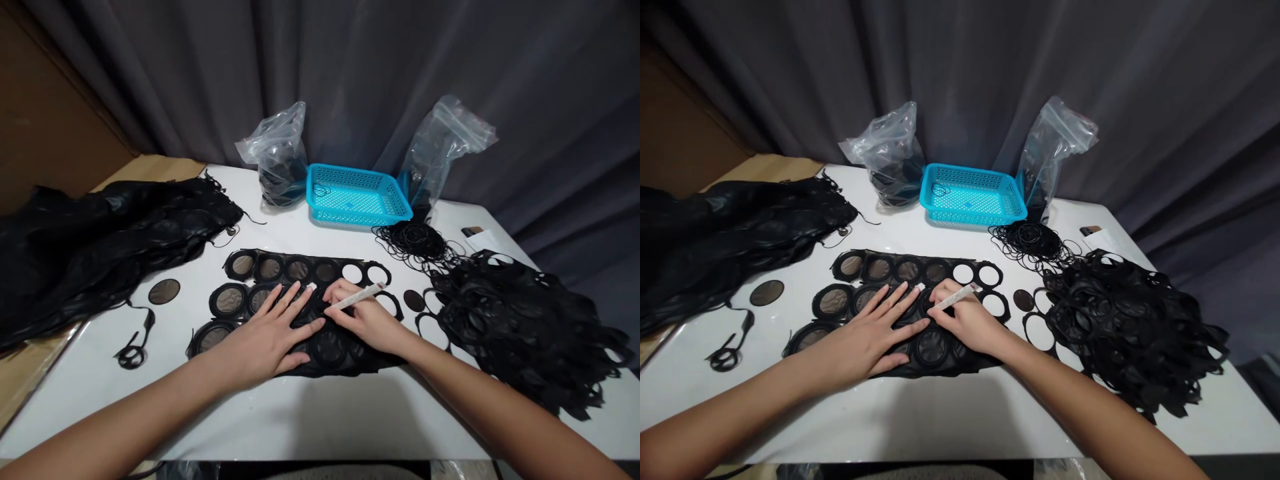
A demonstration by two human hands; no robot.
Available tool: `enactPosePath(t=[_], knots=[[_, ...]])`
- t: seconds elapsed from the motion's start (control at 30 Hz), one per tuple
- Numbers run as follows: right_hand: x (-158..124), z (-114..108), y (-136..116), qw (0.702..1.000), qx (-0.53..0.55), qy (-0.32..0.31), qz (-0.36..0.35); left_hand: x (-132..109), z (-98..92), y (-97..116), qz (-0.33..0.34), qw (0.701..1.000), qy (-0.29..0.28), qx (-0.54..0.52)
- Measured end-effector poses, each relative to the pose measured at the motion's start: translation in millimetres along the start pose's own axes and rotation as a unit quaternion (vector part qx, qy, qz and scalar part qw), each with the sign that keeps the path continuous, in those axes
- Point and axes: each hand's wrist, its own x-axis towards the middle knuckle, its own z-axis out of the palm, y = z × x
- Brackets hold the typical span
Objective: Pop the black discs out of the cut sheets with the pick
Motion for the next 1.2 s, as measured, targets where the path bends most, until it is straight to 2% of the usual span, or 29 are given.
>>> enactPosePath(t=[0.17,0.3,0.37,0.43,0.53,0.6,0.7,0.83,0.9,1.0,1.2], knots=[[-3.1,5.2,-3.8,0.999,-0.041,0.001,-0.008,-0.8,2.2,0.4,-0.001,1.000,0.014,-0.003],[-10.9,24.9,-2.9,0.990,-0.130,0.022,-0.056,-0.5,3.2,0.9,-0.003,1.000,0.021,0.003],[-12.3,25.6,2.3,0.985,-0.147,0.044,-0.075,-0.9,3.4,1.1,-0.004,1.000,0.019,0.005],[-10.5,11.9,10.0,0.984,-0.136,0.100,-0.059,-2.1,3.4,1.5,-0.005,1.000,0.018,0.007],[-2.2,-26.3,22.4,0.969,-0.121,0.213,0.021,-4.0,1.9,2.6,-0.006,1.000,0.020,0.009],[6.8,-47.0,28.0,0.960,-0.119,0.248,0.056,-2.5,-0.4,2.7,-0.003,1.000,0.021,0.010],[23.9,-52.1,30.0,0.968,-0.110,0.223,0.040,7.5,-4.1,-0.7,-0.018,0.999,0.029,0.012],[44.4,-28.4,26.9,0.990,-0.073,0.116,-0.011,25.8,-2.6,-12.4,-0.070,0.995,0.056,0.034],[49.3,-19.4,26.1,0.995,-0.056,0.079,-0.018,30.1,0.9,-17.7,-0.075,0.995,0.050,0.037],[50.2,-15.7,26.6,0.998,-0.029,0.058,-0.010,29.9,4.8,-20.3,-0.083,0.996,0.028,0.027],[47.7,-16.2,28.1,0.999,0.009,0.040,0.003,27.6,4.0,-16.9,-0.090,0.995,0.023,0.025]])
